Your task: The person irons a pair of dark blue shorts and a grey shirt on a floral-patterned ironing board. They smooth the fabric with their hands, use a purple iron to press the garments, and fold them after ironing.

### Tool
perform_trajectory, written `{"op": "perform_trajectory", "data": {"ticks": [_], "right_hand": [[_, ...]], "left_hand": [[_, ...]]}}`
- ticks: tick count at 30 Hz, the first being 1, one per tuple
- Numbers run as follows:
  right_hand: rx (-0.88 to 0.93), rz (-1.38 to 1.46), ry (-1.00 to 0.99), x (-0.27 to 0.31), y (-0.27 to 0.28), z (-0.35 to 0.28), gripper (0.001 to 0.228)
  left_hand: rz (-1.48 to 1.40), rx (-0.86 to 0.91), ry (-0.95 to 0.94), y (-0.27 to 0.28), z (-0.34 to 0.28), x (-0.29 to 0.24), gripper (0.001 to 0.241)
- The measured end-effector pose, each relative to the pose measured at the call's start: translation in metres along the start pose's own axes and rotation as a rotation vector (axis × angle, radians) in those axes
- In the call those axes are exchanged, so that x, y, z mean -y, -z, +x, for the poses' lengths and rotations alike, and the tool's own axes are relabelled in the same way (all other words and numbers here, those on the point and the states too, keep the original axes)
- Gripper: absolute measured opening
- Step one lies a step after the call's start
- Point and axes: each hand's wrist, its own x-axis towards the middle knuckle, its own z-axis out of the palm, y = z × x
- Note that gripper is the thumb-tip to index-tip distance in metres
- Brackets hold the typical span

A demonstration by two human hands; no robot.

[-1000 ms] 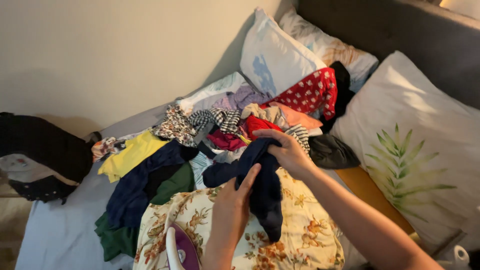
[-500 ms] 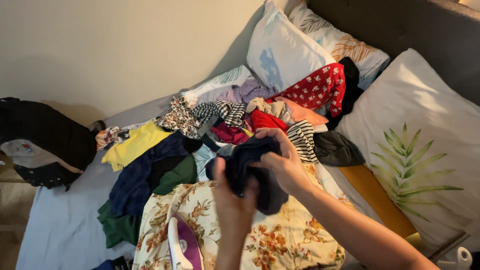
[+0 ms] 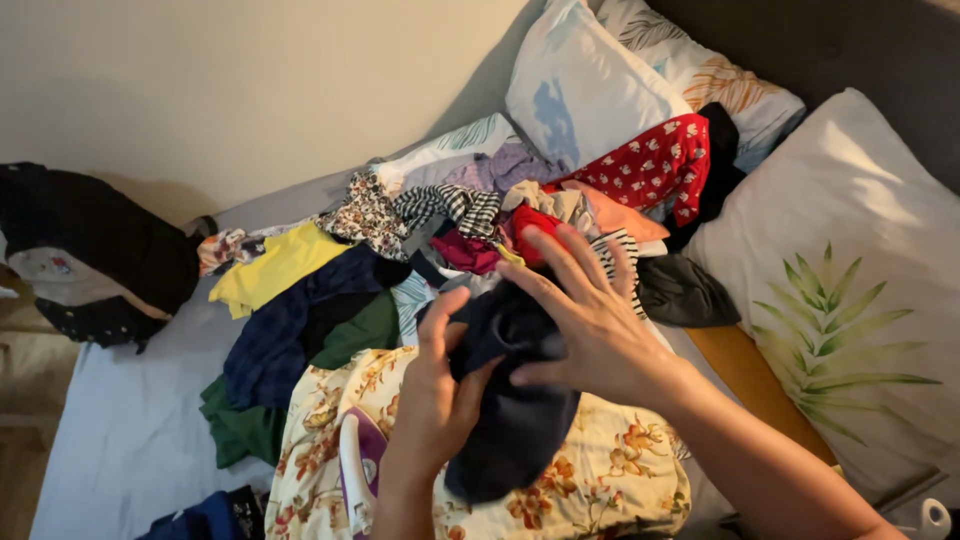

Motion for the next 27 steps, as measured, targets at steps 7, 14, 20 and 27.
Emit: {"op": "perform_trajectory", "data": {"ticks": [7, 14, 20, 27], "right_hand": [[0.494, 0.708, 0.006, -0.032, -0.027, 0.010, 0.098], [0.860, 0.744, -0.067, -0.057, -0.049, 0.002, 0.084], [0.883, 0.755, -0.191, -0.061, -0.047, -0.008, 0.077], [0.938, 0.836, -0.126, -0.067, -0.030, -0.016, 0.040]], "left_hand": [[0.023, 0.079, -0.108, -0.001, -0.013, 0.013, 0.067], [0.074, 0.087, -0.035, -0.005, -0.022, 0.032, 0.050], [0.183, 0.142, 0.101, -0.010, -0.017, 0.025, 0.045], [0.147, 0.152, 0.133, -0.020, -0.027, 0.061, 0.052]]}}
